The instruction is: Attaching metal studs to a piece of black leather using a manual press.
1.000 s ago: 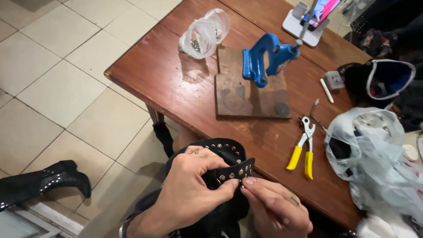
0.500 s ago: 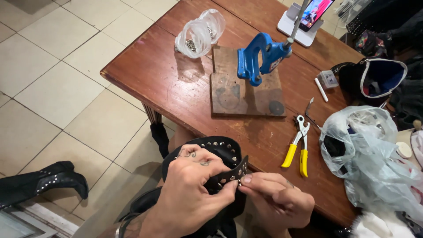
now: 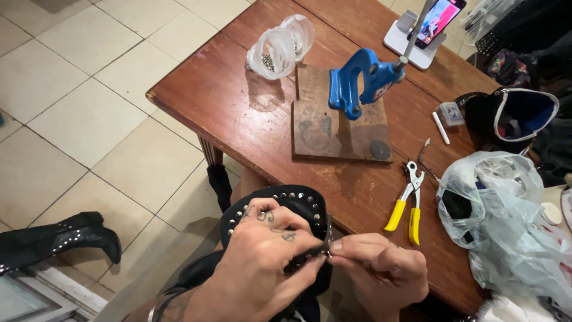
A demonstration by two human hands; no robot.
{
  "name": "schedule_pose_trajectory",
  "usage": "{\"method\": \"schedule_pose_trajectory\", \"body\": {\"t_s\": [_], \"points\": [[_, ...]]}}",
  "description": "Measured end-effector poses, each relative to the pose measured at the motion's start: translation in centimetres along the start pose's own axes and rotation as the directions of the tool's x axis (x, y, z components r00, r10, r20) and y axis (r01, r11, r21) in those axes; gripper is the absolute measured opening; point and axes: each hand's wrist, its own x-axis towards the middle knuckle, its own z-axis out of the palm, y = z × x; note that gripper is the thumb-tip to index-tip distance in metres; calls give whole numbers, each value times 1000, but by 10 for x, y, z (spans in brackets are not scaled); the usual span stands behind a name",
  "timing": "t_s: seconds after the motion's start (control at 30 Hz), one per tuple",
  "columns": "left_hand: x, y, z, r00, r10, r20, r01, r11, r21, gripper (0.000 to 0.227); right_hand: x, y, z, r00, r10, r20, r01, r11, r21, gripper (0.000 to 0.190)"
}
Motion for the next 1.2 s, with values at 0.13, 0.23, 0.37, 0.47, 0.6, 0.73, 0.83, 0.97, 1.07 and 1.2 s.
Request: {"method": "schedule_pose_trajectory", "body": {"t_s": [0.13,0.23,0.37,0.47,0.6,0.73,0.83,0.97,1.07,1.2], "points": [[-2,0,-4,994,81,77,-79,996,-28,15,-2,-6,-3,996,85,-4,-84,996,41,53],[0,1,-9,990,85,109,-82,996,-26,15,-2,-8,-6,986,166,23,-167,985,42,53],[9,-1,-18,980,31,197,-7,993,-122,17,4,-10,-4,962,266,59,-273,940,206,56],[29,-11,-23,949,128,286,-72,977,-199,17,22,-2,-11,953,270,137,-299,906,299,61],[62,-30,-8,855,238,460,-32,911,-410,19,58,13,-25,928,151,341,-263,913,311,55],[106,-60,12,718,-12,696,406,819,-405,25,60,52,-46,850,223,478,-362,905,222,25],[136,-95,38,670,-39,741,535,718,-445,25,62,82,-49,844,376,382,-444,890,106,12],[174,-156,83,585,-196,787,701,609,-369,22,64,154,-48,825,533,189,-548,836,34,20],[195,-204,119,580,-269,769,712,625,-318,22,70,208,-42,738,664,115,-673,717,182,21],[223,-238,143,631,-319,708,666,690,-283,23,92,245,-25,669,742,43,-717,628,301,20]]}}
